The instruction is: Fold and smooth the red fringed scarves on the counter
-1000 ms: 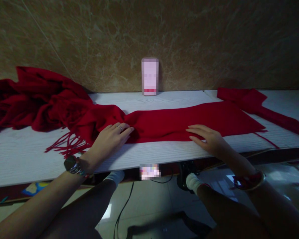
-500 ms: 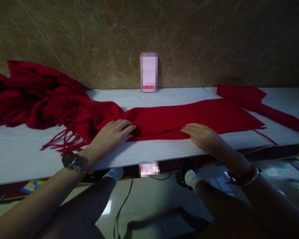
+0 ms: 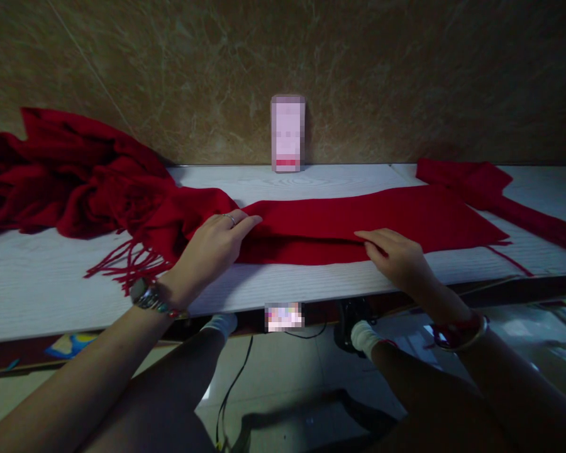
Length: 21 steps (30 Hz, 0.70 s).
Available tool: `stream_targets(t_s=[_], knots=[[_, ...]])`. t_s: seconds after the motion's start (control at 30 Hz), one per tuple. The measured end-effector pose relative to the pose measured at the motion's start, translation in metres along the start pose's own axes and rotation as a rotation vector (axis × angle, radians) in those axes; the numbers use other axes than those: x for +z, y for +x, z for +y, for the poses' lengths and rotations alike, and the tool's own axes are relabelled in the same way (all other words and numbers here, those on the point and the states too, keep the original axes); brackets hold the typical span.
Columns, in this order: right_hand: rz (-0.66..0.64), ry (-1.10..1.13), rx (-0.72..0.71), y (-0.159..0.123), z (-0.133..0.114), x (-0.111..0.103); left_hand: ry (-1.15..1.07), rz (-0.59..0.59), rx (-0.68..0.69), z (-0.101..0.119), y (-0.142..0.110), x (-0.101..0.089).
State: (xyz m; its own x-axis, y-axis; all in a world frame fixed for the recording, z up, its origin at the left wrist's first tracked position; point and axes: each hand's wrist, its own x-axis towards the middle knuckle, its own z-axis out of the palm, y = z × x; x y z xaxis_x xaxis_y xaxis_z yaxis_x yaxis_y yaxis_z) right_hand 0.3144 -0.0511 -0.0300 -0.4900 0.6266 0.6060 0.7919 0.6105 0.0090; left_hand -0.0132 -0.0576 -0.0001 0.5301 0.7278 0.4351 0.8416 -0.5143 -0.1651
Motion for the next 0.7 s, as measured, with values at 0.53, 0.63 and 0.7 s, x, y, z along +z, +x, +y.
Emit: stream_targets(t_s=[0.53,0.63,0.7], knots=[[-0.14,0.077,-0.18,-0.003,0.003,0.002,0.007,-0.239,0.23,-0.006,-0.008,0.004],[-0.151,0.066,-0.179,-0.001,0.0,0.002,0.019,-0.235,0.229,0.001,-0.004,0.003],[-0.13,0.085,-0.159,0.0,-0.001,0.001,0.018,-0.224,0.257,0.006,-0.001,0.002]])
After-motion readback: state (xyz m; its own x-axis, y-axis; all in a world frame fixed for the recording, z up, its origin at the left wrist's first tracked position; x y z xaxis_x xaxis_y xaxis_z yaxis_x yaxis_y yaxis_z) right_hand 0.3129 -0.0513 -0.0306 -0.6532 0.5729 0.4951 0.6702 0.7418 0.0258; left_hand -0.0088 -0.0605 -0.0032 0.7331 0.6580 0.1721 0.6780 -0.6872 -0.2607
